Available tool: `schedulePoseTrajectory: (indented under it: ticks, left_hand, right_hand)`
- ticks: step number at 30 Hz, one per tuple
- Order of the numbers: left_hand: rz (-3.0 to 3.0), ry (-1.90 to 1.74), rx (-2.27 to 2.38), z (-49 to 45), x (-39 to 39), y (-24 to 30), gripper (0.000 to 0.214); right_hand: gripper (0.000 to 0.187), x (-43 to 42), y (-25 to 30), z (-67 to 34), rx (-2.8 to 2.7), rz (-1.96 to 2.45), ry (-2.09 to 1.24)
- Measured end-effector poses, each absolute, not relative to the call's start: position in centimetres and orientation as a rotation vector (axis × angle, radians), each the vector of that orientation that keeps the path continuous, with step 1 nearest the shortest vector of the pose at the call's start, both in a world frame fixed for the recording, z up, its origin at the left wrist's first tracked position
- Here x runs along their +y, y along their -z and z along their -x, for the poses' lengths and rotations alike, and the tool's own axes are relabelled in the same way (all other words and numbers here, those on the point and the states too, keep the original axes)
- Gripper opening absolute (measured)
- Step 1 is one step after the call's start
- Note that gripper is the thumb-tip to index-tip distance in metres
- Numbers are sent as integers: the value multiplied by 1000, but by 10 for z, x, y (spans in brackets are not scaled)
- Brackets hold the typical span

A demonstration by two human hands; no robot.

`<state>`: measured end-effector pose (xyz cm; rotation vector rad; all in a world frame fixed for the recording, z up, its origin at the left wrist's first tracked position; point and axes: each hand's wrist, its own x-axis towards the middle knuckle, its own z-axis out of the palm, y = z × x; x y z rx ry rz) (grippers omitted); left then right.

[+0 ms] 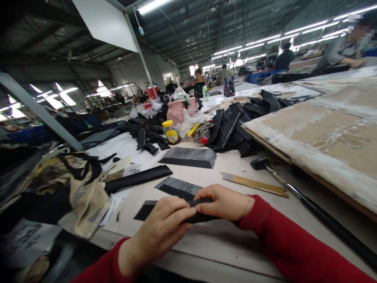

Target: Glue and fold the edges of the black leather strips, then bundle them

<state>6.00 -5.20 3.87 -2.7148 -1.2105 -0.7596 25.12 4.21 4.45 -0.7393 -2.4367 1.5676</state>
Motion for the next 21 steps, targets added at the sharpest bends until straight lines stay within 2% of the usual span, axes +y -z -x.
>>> schedulePoseTrajectory:
  ticks: [3, 6, 8, 11, 13, 15, 21]
  left_hand:
    - [2862, 576, -1495, -30, -31, -62, 40]
    - [3109, 439, -1792, 5, -1, -71, 26]
    - [3093, 703, -2039, 26, 18, -64, 24]
    - [2896, 1527, -2254, 48, 36, -40, 32]
    - [2726, 1891, -2298, 56, 40, -23, 37]
    - [2655, 1949, -2362, 61, 41, -13, 40]
    - [2622, 1738, -2549, 66, 36, -12, 44]
  right_hand:
    - [29, 40, -51, -277, -2471, 766, -1354]
    - [32, 44, -52, -297, -2379, 899, -1123]
    - [34, 48, -50, -304, -2283, 990, -1031]
    - [34, 52, -42, -303, -2224, 1071, -1018]
    - [35, 53, -37, -297, -2237, 1085, -1036]
    - [38, 51, -32, -292, -2249, 1119, -998]
    - [49, 49, -23, -291, -2263, 1278, -893]
